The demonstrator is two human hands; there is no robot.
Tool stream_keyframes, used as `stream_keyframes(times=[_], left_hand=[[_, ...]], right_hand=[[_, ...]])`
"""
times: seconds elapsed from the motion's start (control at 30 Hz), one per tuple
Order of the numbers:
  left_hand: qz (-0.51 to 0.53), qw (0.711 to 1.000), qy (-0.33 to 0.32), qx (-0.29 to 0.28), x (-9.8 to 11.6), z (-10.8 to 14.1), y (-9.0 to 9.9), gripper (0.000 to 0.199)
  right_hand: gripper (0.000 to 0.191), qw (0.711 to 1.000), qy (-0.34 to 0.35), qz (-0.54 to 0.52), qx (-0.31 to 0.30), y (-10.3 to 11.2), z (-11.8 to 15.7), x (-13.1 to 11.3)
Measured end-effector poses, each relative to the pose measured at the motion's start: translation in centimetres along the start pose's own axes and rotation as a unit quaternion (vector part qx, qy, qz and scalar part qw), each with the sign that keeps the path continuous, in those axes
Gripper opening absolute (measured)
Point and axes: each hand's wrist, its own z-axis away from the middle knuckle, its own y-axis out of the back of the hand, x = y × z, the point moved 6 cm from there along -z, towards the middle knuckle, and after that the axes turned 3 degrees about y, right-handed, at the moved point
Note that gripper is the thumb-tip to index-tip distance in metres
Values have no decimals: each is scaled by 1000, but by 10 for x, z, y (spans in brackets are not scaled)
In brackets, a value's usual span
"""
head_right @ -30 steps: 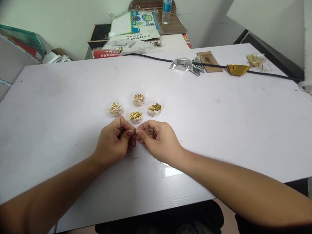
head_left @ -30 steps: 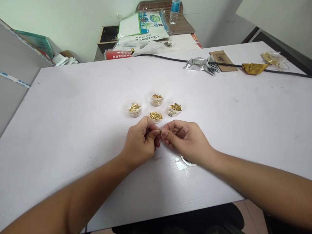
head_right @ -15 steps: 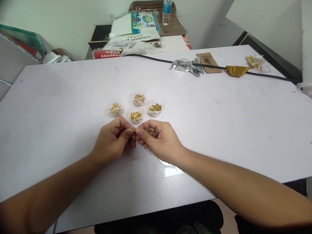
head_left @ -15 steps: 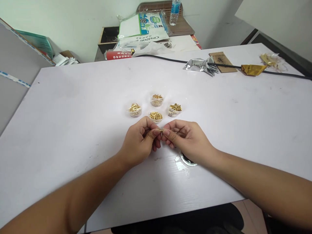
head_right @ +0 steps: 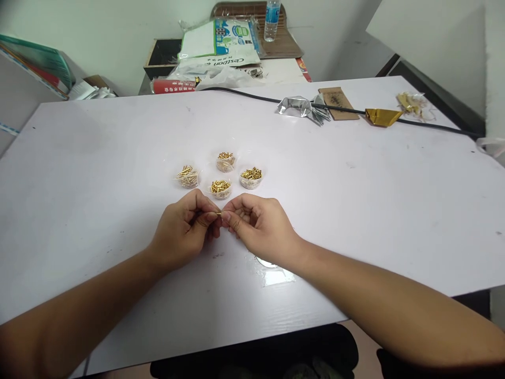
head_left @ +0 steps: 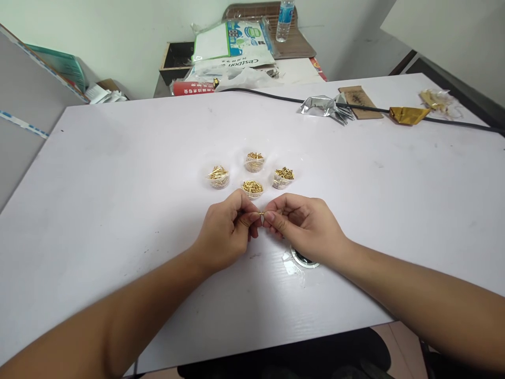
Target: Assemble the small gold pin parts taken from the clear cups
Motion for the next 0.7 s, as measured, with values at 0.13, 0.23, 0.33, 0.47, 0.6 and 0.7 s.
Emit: stream_keyframes(times=[0.13,0.23,0.33,0.47,0.6,0.7], left_hand=[[-101,993,-61,31,7,1,1,13],[-142,985,-85,46,9,2,2,17],[-174,977,-109,56,11,4,2,21],[-198,968,-141,66,13,5,1,24],[-196,969,-135,68,13,4,1,26],[-187,971,-131,64,13,3,1,26]], right_hand=[[11,989,79,121,16,3,3,-10],[10,980,108,163,27,3,5,-14],[11,974,132,181,39,1,7,-17],[11,961,160,220,51,0,8,-21],[10,948,188,249,61,0,9,-24],[10,938,209,269,64,-1,10,-26]])
